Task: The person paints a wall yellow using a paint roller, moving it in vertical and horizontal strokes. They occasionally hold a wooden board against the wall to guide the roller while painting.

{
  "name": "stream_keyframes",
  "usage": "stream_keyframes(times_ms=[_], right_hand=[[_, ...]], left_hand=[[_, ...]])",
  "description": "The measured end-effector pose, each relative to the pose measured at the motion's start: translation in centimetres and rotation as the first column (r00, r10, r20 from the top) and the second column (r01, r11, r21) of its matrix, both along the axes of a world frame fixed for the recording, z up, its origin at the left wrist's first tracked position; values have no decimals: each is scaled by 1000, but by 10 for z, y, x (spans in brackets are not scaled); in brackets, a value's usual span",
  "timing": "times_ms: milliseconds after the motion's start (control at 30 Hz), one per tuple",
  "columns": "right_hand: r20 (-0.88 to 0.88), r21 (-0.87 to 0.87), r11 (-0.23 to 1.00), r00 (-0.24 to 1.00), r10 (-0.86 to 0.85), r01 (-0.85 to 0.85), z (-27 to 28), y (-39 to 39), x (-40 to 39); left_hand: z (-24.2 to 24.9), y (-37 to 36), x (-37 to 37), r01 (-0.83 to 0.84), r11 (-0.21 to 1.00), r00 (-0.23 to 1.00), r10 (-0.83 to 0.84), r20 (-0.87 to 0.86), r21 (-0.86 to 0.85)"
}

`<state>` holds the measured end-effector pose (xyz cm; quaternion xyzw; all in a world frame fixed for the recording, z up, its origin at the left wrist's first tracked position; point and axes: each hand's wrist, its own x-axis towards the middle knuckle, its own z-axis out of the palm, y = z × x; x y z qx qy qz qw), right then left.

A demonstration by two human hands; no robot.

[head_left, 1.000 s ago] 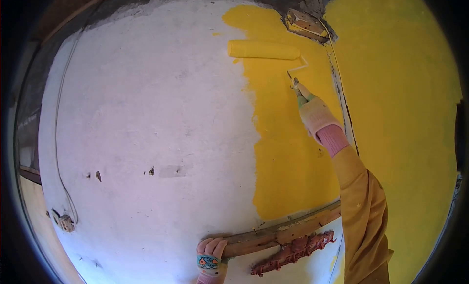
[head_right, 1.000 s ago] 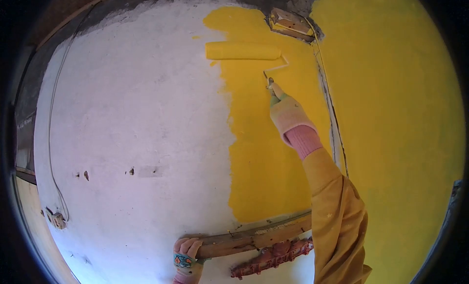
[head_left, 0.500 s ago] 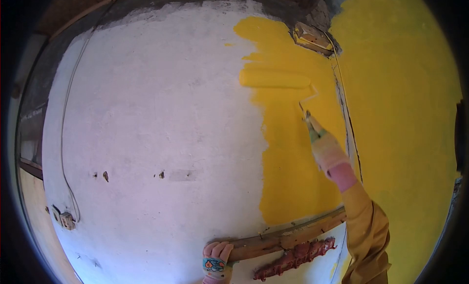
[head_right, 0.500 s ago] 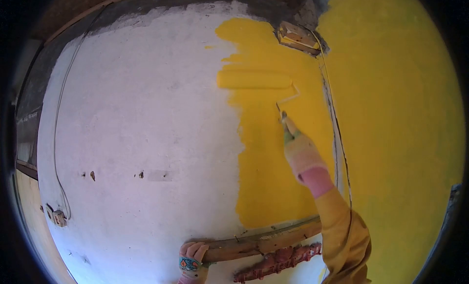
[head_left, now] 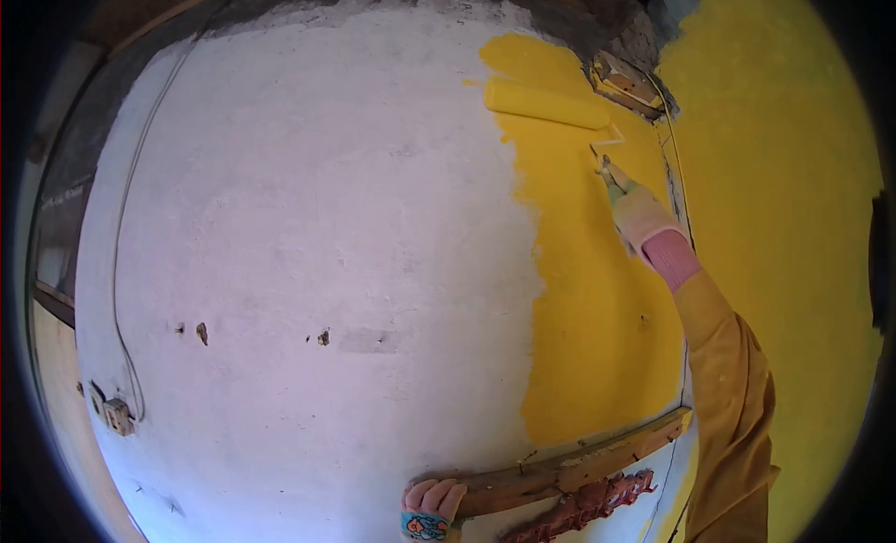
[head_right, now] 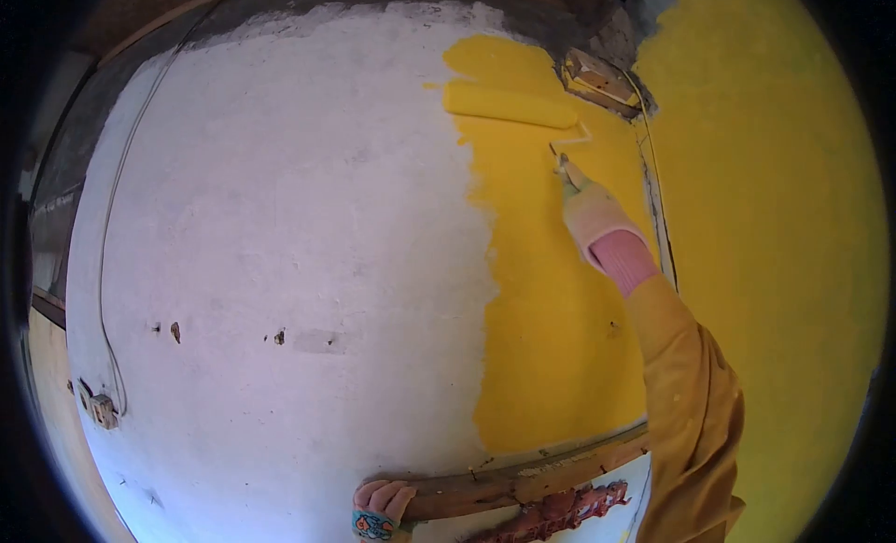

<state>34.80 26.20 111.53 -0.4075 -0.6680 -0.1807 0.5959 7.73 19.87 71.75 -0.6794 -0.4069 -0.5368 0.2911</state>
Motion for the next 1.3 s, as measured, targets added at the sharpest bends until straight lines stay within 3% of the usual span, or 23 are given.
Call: stream_keyframes(times_ms=[33, 100, 233, 367, 467, 533, 567, 633, 667, 733, 833, 967, 1033, 1167, 1300], right_hand=[[10, -52, 993, 995, -101, 101, -5, -8, 0], [24, -46, 996, 997, -70, 71, 12, -18, -11], [-3, 33, 998, 999, -45, 45, 58, 7, -25], [11, 6, 999, 999, -35, 35, 8, -12, -22], [12, -95, 985, 990, -143, 144, -10, -27, -21], [-87, -281, 960, 996, -25, 0, 4, -55, -39], [-86, -283, 959, 996, -22, -3, 20, -36, -34], [-21, -80, 996, 999, -28, 26, 46, 18, -17], [-28, -84, 996, 999, -32, 30, 29, -1, -24], [-153, -105, 980, 976, 152, -169, -20, -41, -39], [-139, -94, 994, 989, 47, -61, -51, -38, -33], [-243, -202, 973, 968, 58, -109, -17, -42, -43], [-83, -51, 999, 997, 4, -9, 8, 12, -24], [-118, -135, 988, 991, 59, -75, -39, -41, -44], [-297, -204, 961, 947, 123, -189, -55, -52, -45]], left_hand=[[-4, 3, 0, 45, 999, 998, -44, 43, -30], [-3, 4, 0, 85, 995, 993, -81, 87, -52], [2, -4, -3, 15, 1000, 1000, -16, -27, -17], [1, 1, -4, -45, 995, 995, 54, -87, 94], [5, -8, -1, -57, 998, 996, 59, -67, 32], [4, -7, -2, -55, 998, 996, 58, -72, 35], [4, -6, -2, -49, 998, 996, 52, -74, 43], [5, -7, -3, -51, 998, 995, 54, -84, 42], [6, -8, -4, -46, 998, 994, 50, -94, 45], [4, -5, -5, -38, 998, 995, 44, -94, 56], [5, -5, -6, -35, 998, 996, 39, -80, 53], [6, -5, -5, 16, 998, 999, -13, -37, 66], [5, -7, -7, 7, 998, 999, -4, -52, 55], [1, -1, -7, -17, 996, 998, 23, -62, 87], [2, -4, -3, -31, 997, 999, 33, -35, 69]])
